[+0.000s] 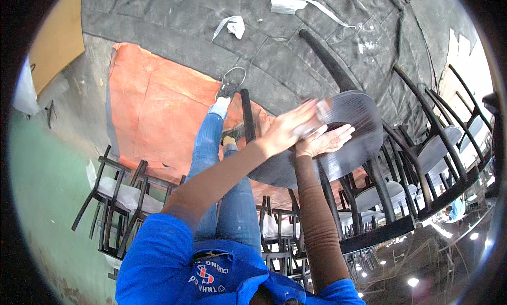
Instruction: The person wipes the seat and legs of black chairs with a white cloth in a workshop. They handle multiple chairs one at a time, turning them over to clean different surfaces, then place them back in a row.
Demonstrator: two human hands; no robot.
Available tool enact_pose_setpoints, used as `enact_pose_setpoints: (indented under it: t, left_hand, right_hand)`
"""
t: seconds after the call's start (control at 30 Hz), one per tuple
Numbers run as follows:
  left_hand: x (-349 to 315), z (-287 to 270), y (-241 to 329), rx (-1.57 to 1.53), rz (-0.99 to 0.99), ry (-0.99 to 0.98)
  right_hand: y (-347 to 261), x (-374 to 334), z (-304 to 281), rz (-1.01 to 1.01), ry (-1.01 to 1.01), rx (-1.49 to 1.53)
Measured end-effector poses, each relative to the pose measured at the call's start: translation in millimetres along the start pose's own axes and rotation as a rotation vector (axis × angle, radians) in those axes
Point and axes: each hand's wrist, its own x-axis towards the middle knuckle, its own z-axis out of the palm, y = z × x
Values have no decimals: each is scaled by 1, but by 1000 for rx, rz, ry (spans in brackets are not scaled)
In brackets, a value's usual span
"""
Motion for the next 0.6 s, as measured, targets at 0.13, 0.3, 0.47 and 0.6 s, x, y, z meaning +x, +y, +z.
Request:
enact_pose_setpoints:
  t: [0.13, 0.3, 0.47, 0.6]
  left_hand:
    - [-18, -10, 11, 34, 7, 23]
    - [128, 31, 9, 74, 268, -131]
    - [32, 3, 22, -1, -5, 8]
    - [32, 9, 18, 154, -28, 11]
  right_hand:
    - [-4, 1, -2, 33, -28, -14]
    - [-3, -1, -1, 42, -32, -11]
    - [-2, 0, -1, 37, -48, -43]
    - [-4, 1, -3, 52, -61, -46]
